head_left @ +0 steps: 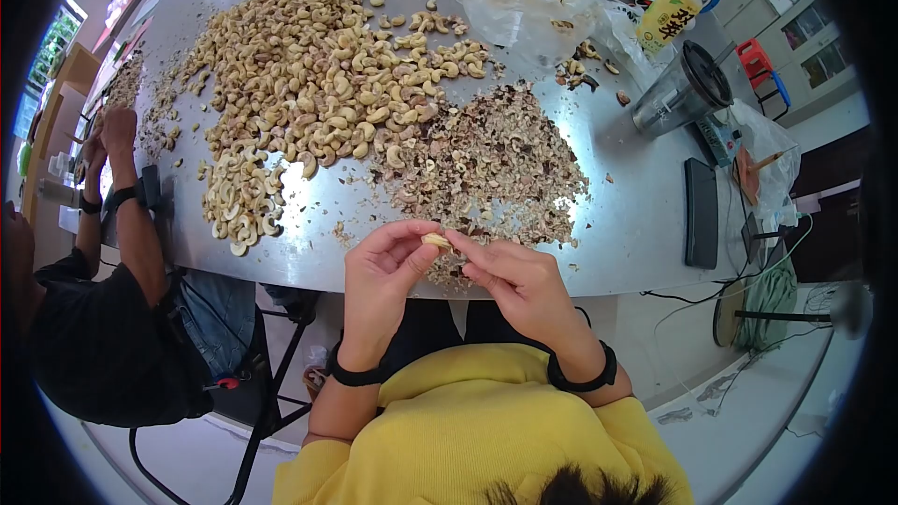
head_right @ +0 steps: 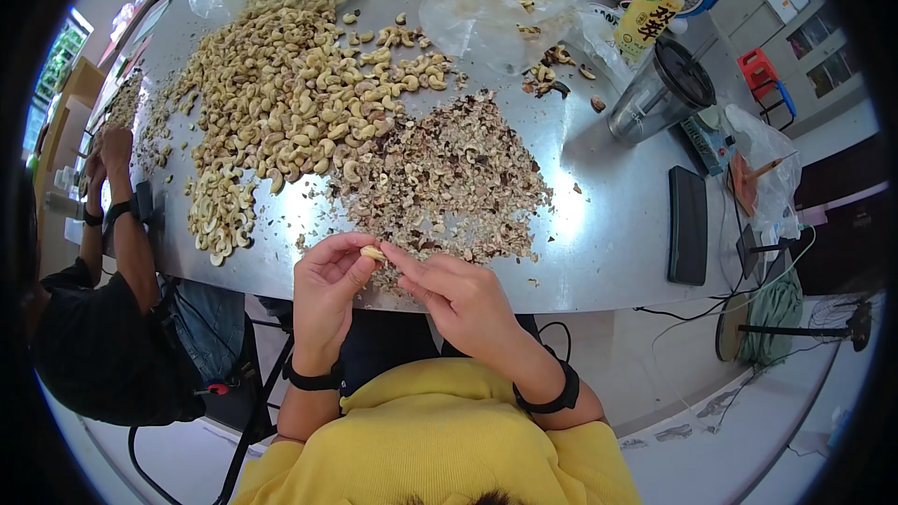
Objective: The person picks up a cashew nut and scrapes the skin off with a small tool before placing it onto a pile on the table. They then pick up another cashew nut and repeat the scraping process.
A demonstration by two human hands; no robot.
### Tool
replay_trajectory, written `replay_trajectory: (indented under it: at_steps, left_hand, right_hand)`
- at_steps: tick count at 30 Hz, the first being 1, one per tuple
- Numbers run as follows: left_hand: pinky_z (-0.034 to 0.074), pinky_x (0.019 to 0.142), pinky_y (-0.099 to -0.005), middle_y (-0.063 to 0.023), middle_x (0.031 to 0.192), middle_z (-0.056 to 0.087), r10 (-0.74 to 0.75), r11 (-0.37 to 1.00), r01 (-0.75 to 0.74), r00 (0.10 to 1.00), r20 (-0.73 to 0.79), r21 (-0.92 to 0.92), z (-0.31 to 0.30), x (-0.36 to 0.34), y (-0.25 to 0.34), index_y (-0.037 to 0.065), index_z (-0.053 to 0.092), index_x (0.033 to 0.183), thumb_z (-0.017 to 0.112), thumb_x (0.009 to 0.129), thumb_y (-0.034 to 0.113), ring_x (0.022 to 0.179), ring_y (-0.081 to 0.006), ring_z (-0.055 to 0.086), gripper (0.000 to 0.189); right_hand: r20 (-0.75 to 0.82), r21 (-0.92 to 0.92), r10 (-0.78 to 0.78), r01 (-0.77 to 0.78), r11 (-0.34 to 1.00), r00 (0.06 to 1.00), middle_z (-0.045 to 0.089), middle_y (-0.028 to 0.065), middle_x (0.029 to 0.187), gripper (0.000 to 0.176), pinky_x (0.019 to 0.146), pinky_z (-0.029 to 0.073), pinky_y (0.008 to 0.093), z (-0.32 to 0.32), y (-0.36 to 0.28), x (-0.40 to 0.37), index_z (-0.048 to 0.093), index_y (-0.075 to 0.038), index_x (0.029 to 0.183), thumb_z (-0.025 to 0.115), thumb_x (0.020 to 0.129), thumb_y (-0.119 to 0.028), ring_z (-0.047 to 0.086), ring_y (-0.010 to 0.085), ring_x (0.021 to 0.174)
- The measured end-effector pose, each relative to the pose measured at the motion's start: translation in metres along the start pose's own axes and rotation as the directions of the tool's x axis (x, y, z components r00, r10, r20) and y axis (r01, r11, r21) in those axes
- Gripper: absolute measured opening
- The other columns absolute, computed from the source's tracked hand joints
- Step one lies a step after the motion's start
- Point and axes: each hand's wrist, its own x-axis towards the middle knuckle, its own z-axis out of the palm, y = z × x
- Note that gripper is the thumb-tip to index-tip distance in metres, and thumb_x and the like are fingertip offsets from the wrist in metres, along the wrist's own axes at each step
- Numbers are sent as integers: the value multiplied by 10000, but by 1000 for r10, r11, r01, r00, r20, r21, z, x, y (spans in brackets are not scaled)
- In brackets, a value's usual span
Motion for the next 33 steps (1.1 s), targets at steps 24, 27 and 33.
replay_trajectory:
  at_steps: [24,27,33]
  left_hand:
    - [468,797,-239,-107,970,603,22,997,-21,1000,-11,71,1,1,3,-58,566,994,607,769,-56,882,-142,579,228]
    - [468,800,-242,-107,969,603,21,997,-20,1000,-9,71,0,1,2,-60,567,991,607,768,-57,884,-145,579,226]
    - [469,800,-243,-110,962,605,19,997,-19,1000,-6,71,0,1,2,-63,568,989,607,767,-59,883,-147,580,225]
  right_hand:
    - [17,79,21,-22,997,1000,517,108,622,407,533,410,295,0,8,2,577,-103,1136,587,743,0,490,221,548]
    - [13,89,11,-13,996,1000,517,108,622,408,533,409,294,1,8,2,577,-102,1136,585,742,4,490,221,546]
    - [5,93,10,-10,996,1000,536,111,654,428,550,425,290,2,9,1,571,-112,1145,573,740,25,513,218,565]
